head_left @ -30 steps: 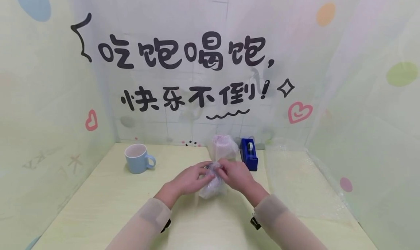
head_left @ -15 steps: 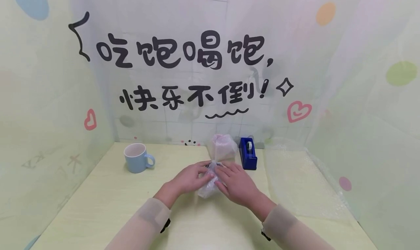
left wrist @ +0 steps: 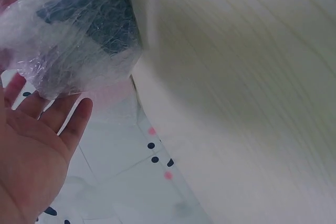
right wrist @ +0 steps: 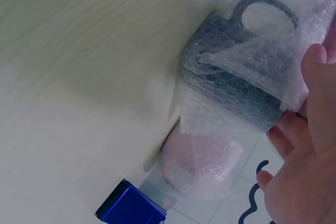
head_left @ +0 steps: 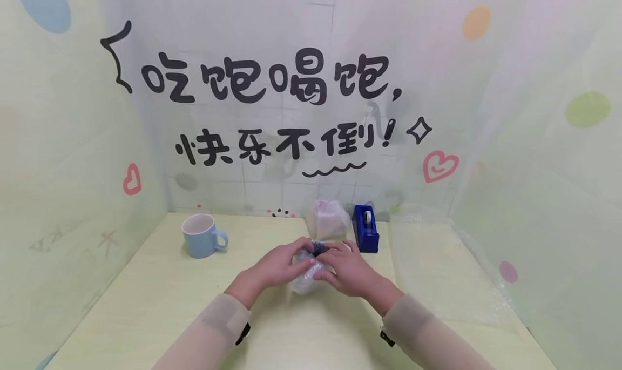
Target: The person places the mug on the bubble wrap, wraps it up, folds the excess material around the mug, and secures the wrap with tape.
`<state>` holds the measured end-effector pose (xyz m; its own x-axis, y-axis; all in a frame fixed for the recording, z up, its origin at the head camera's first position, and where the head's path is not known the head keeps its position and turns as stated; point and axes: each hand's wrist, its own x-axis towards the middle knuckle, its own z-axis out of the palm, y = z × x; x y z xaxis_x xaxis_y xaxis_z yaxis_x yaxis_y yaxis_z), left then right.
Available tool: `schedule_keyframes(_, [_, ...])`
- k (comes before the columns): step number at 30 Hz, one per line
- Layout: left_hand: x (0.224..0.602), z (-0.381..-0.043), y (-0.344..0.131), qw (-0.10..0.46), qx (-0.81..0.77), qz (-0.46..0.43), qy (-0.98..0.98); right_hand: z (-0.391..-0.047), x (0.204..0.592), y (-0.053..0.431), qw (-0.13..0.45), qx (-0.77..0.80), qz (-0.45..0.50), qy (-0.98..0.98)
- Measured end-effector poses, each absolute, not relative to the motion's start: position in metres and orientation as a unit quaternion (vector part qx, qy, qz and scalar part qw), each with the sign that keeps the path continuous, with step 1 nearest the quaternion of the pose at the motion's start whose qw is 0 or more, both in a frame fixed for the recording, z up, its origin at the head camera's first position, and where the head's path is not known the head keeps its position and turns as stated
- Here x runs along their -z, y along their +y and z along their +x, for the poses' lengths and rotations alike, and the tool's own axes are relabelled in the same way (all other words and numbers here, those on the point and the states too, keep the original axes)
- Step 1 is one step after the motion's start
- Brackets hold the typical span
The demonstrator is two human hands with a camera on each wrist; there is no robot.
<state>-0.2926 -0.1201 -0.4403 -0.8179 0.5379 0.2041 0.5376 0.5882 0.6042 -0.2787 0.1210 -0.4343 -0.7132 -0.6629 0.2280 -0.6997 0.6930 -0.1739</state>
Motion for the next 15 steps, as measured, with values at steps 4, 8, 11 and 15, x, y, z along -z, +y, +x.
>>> schedule_keyframes(4, [0.437,-0.293,-0.121,-0.001,-0.325,0.325,0.888,-0.283,0.432,0.120,0.052,-0.151,0.377,-0.912])
schedule_keyframes(8, [0.434,-0.293,-0.122,0.007,-0.312,0.328,0.892,-0.288,0.430,0.119,0.036,-0.162,0.383,-0.909])
schedule_keyframes(11, [0.432,-0.294,-0.122,0.025,-0.299,0.323,0.897,-0.290,0.429,0.119,0.025,-0.163,0.379,-0.911])
schedule_keyframes(15, [0.432,-0.294,-0.123,0.054,-0.291,0.315,0.902,-0.293,0.429,0.119,0.011,-0.170,0.368,-0.914])
